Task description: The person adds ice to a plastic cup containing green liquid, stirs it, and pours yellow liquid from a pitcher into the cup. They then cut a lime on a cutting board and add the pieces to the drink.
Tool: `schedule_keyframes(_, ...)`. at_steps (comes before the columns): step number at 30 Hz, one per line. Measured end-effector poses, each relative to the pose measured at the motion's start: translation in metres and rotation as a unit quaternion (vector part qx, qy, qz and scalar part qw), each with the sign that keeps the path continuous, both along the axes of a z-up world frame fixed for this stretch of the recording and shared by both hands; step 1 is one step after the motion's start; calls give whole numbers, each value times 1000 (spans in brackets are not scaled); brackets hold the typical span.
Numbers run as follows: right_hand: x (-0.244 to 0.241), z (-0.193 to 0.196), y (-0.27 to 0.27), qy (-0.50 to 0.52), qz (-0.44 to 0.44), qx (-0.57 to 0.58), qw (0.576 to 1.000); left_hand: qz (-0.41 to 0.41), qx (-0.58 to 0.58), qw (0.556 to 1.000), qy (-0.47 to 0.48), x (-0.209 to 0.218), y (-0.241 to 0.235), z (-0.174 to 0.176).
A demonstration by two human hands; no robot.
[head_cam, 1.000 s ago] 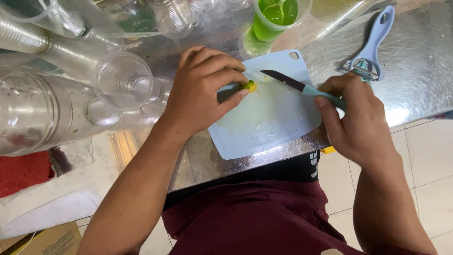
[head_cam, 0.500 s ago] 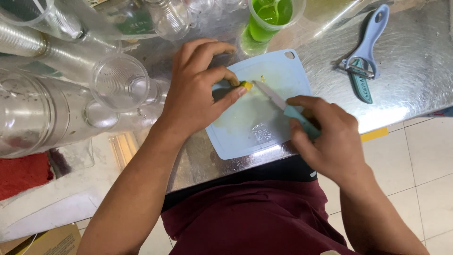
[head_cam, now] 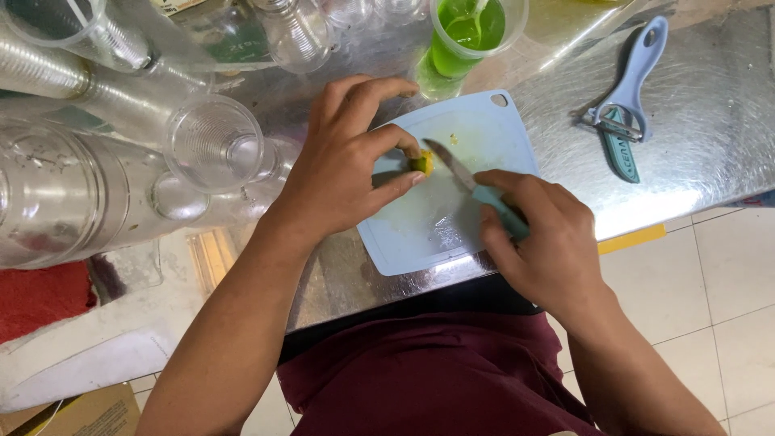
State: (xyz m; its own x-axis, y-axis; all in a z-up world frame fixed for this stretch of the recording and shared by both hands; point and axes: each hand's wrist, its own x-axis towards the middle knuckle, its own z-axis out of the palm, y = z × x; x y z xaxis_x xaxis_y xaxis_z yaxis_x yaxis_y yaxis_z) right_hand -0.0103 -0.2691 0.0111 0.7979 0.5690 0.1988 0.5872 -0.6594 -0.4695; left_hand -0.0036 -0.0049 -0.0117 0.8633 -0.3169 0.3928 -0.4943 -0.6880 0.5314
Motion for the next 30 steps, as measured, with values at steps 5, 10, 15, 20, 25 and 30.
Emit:
schedule_keyframes(5, -5, 2, -3, -3, -40, -4, 999, 7, 1, 1000, 2, 1, 1, -1)
schedule_keyframes(10, -15, 7, 3, -5, -41, 0, 999, 11, -4, 1000, 3, 0, 1, 0)
schedule_keyframes(15, -25, 13, 9, -9, -55, -15, 998, 19, -2, 1000, 3, 0, 0, 0)
schedule_keyframes(20, -32, 11, 17, -30, -39, -14, 999, 23, 3, 1000, -1, 0, 1, -2)
schedule_keyframes(25, -32, 8, 24, -47, -14, -27, 998, 22, 1, 1000, -3, 0, 0, -2)
schedule_keyframes(30, -32, -2, 35, -55, 3, -41, 998, 19, -3, 1000, 10, 0, 3, -4)
